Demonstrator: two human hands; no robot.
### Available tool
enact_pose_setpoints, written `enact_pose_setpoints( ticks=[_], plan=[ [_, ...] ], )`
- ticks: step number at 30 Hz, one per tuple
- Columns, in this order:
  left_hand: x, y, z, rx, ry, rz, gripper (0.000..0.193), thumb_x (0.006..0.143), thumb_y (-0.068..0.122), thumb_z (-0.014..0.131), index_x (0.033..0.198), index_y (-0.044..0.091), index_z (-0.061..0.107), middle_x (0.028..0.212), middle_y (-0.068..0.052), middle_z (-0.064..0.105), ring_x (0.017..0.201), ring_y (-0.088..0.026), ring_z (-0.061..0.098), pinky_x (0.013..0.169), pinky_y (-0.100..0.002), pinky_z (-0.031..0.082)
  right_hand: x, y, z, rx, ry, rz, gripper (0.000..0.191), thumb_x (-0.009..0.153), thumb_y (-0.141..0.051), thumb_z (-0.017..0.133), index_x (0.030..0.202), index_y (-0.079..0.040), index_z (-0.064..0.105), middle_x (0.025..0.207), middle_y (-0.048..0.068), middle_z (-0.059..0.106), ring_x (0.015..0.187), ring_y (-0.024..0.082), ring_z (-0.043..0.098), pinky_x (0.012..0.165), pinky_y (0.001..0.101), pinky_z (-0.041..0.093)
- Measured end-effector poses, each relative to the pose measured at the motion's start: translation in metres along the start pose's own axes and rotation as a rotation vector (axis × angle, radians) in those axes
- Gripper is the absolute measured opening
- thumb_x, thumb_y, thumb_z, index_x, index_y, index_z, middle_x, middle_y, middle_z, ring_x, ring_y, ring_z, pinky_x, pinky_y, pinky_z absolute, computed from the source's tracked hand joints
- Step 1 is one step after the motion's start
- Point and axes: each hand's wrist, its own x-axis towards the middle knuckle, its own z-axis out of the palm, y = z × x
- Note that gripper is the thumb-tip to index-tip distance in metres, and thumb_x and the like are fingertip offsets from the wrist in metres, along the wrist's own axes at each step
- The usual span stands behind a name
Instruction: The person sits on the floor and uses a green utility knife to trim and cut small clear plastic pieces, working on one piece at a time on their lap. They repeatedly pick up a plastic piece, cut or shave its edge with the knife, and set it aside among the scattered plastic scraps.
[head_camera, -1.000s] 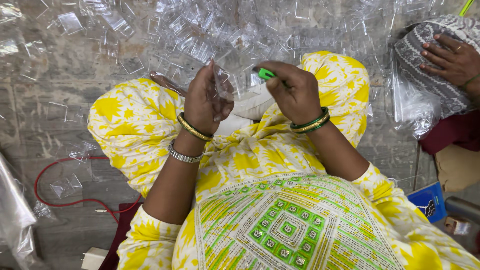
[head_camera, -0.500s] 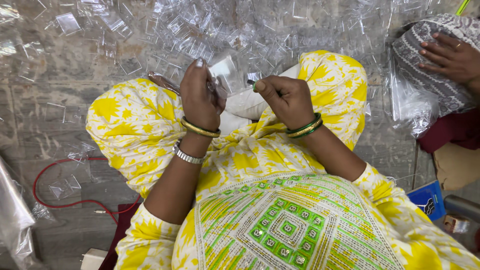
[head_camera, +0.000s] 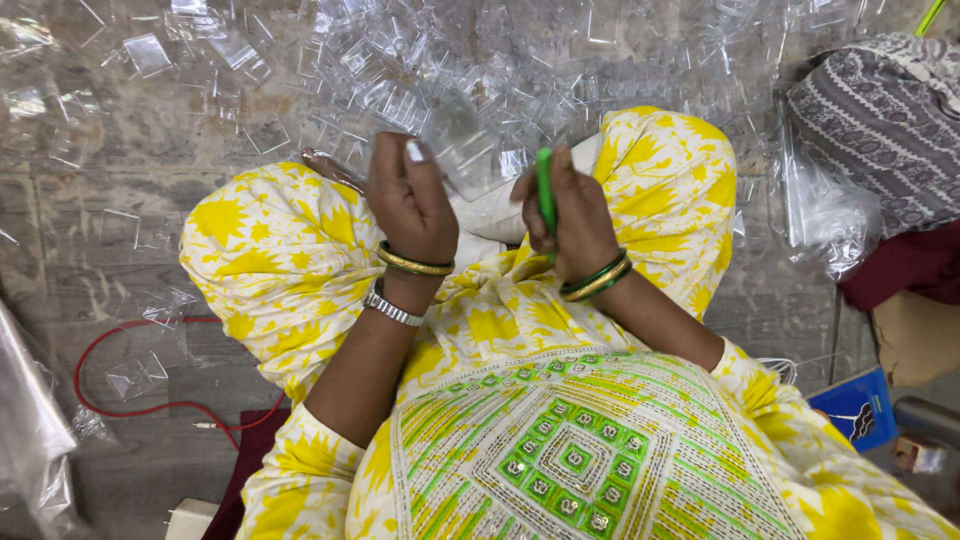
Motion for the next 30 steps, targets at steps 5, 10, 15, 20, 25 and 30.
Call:
enact_pose_setpoints(
  ticks=[5, 10, 15, 20, 25, 30],
  plan=[
    [-0.002, 0.004, 0.003, -0.051, -0.178, 0.126, 0.03, 0.118, 0.028, 0.05, 0.102, 0.003, 0.05, 0.091, -0.009, 0.051, 0.075, -0.022, 0.051, 0.069, -0.033, 0.045, 0.01, -0.015, -0.008, 0.005, 0.004, 0.09, 0.023, 0.096, -0.03, 0.068, 0.102, -0.007, 0.068, 0.064, 0.004, 0.063, 0.038, 0.007, 0.042, 0.037, 0.0239, 0.032],
    [0.005, -0.006, 0.006, -0.766, -0.383, -0.751, 0.039, 0.108, 0.043, 0.037, 0.104, 0.009, 0.055, 0.083, -0.007, 0.061, 0.058, -0.014, 0.057, 0.046, -0.025, 0.044, 0.025, -0.016, -0.017, -0.235, 0.05, -0.354, 0.013, 0.1, -0.007, 0.075, 0.111, -0.002, 0.071, 0.085, 0.004, 0.069, 0.068, 0.008, 0.061, 0.061, 0.0243, 0.048],
    [0.012, -0.016, 0.0, -1.047, -0.533, -0.97, 0.027, 0.104, 0.035, 0.049, 0.099, 0.008, 0.054, 0.077, -0.011, 0.065, 0.051, -0.018, 0.06, 0.041, -0.028, 0.043, 0.021, -0.013, -0.016, -0.543, 0.059, -0.635, 0.011, 0.104, -0.005, 0.074, 0.114, -0.001, 0.073, 0.096, 0.004, 0.072, 0.083, 0.007, 0.065, 0.075, 0.0237, 0.055],
    [0.009, -0.015, 0.001, -0.885, -0.496, -0.886, 0.027, 0.106, 0.034, 0.049, 0.1, 0.008, 0.055, 0.075, -0.011, 0.063, 0.049, -0.019, 0.058, 0.037, -0.028, 0.039, 0.023, -0.016, -0.01, -0.62, 0.03, -0.757, 0.013, 0.105, -0.008, 0.075, 0.115, 0.0, 0.073, 0.102, 0.005, 0.073, 0.086, 0.008, 0.066, 0.077, 0.0244, 0.056],
    [0.007, -0.022, 0.004, -1.038, -0.338, -1.032, 0.03, 0.105, 0.033, 0.047, 0.094, 0.006, 0.055, 0.073, -0.015, 0.064, 0.048, -0.024, 0.059, 0.036, -0.032, 0.039, 0.023, -0.018, -0.013, -0.391, 0.006, -0.623, 0.029, 0.11, -0.029, 0.063, 0.12, -0.003, 0.066, 0.097, 0.0, 0.069, 0.081, 0.005, 0.062, 0.075, 0.0234, 0.052],
    [0.004, -0.032, 0.007, -1.029, -0.26, -1.069, 0.031, 0.106, 0.033, 0.045, 0.091, 0.006, 0.052, 0.073, -0.015, 0.064, 0.048, -0.025, 0.059, 0.036, -0.032, 0.038, 0.016, -0.013, -0.014, -0.831, 0.169, -0.52, 0.041, 0.111, -0.037, 0.058, 0.096, -0.001, 0.073, 0.071, -0.001, 0.06, 0.063, 0.005, 0.05, 0.057, 0.0241, 0.04]
  ],
)
